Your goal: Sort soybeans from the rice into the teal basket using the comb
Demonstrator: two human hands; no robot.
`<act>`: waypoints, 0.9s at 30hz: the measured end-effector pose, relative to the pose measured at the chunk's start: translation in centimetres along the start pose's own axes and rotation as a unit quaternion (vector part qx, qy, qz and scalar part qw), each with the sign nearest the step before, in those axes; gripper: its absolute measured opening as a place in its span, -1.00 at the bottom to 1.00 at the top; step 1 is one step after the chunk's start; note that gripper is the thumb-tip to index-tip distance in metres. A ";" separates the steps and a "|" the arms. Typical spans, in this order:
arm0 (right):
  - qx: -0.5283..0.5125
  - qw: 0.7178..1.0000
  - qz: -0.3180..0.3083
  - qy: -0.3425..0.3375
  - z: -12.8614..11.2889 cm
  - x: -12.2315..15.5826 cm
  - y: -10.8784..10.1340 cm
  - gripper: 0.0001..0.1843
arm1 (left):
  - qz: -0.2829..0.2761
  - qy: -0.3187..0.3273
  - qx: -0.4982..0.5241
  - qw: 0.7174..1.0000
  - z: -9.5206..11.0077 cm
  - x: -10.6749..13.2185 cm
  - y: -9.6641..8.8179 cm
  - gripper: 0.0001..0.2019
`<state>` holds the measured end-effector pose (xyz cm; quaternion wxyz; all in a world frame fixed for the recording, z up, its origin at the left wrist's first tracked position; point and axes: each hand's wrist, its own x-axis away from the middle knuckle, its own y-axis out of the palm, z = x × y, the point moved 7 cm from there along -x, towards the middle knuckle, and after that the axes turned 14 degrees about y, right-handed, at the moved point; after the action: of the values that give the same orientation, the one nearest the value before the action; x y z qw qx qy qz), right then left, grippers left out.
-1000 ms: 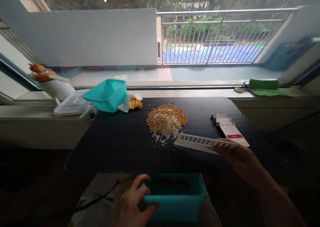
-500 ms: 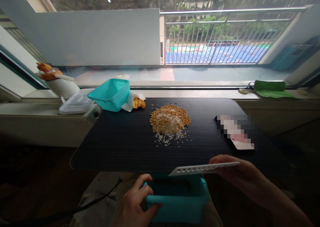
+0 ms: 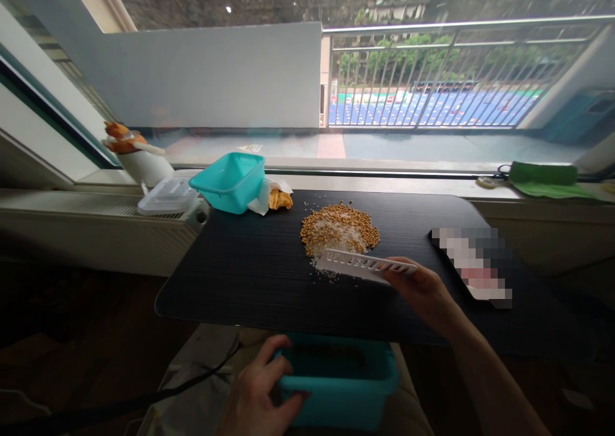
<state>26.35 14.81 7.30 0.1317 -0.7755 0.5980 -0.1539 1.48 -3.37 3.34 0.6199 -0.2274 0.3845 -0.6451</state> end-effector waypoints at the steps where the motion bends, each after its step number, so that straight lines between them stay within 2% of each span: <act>1: -0.004 1.000 -0.008 -0.001 -0.1 0.3 0.0 -0.75 | 0.001 -0.004 0.000 1.000 -0.1 0.0 0.0 -0.86; 5: -0.003 1.000 -0.028 0.004 -0.5 1.3 -0.4 -0.73 | -0.002 -0.011 0.002 1.000 0.0 -0.3 -0.1 -0.87; 11: 0.013 0.999 0.030 0.016 0.5 2.2 -2.6 -0.65 | -0.008 -0.002 0.007 1.000 0.4 -0.7 0.2 -0.87; 16: 0.018 0.999 0.009 0.039 1.6 3.8 -3.3 -0.70 | -0.014 -0.012 0.008 1.000 0.8 -1.2 0.6 -0.86; 22: -0.010 0.990 0.118 0.072 2.8 6.8 -6.1 -0.80 | -0.013 0.003 0.005 1.000 1.6 -1.4 0.8 -0.85; 24: -0.034 0.988 0.123 0.088 3.1 8.1 -6.0 -0.81 | -0.019 0.004 0.010 1.000 1.7 -1.4 1.0 -0.85; 27: -0.045 0.990 0.086 0.098 2.9 9.1 -4.7 -0.80 | -0.026 0.002 0.015 1.000 1.9 -1.5 1.1 -0.86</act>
<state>33.80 7.19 7.22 0.0509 -0.7073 0.6790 -0.1900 3.82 -2.23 3.91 0.6052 -0.2263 0.3698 -0.6676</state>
